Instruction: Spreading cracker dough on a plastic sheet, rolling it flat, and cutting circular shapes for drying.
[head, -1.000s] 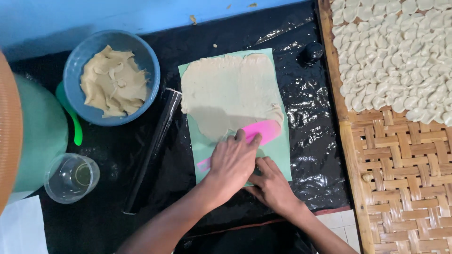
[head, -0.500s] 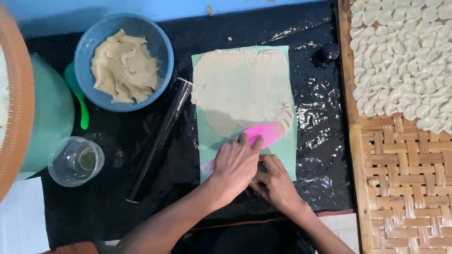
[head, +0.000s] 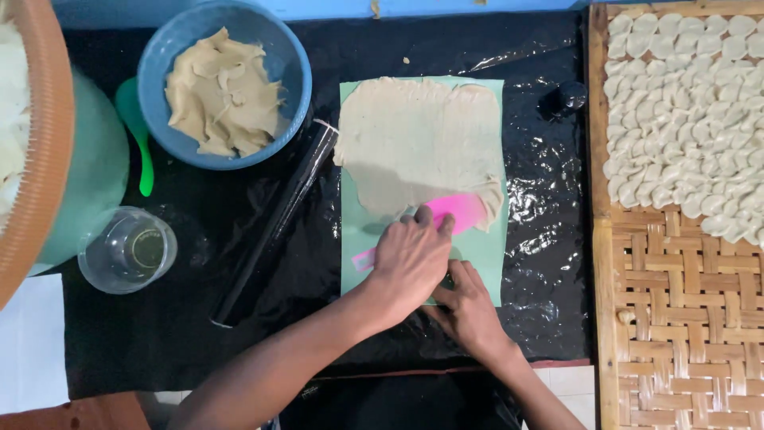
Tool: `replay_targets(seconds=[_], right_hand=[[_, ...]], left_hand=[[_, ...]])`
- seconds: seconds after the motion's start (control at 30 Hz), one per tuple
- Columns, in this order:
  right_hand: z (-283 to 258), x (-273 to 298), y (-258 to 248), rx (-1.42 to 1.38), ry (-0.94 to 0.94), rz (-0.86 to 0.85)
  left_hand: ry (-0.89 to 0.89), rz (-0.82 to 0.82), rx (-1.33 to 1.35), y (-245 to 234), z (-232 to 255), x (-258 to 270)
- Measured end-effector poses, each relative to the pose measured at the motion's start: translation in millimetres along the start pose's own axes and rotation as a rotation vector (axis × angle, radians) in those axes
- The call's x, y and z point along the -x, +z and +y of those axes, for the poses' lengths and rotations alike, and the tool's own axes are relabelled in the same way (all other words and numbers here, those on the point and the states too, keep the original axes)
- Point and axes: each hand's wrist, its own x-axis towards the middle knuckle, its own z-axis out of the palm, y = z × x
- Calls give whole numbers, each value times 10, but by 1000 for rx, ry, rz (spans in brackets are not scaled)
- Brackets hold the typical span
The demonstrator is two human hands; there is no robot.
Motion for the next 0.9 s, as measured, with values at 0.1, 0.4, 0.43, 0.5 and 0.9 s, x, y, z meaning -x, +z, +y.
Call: replay_targets(seconds=[0.1,0.4,0.43,0.5,0.9], right_hand=[[-4,-30,-5,-23,-24,51],[77,-16,48,-21,-27,59],[69,2,41,-23,-16,58],[66,-2,32,0,-130,134],[104,36,52,-42,-37,44]], left_hand=[[-4,-26,-59,1,48,-35],[40,-4,-90,-96,120,-221],[47,-12,-86,-167,151,-218],[56,-3,-71,-314,187,-233],[51,-34,-88,-156,168,-440]])
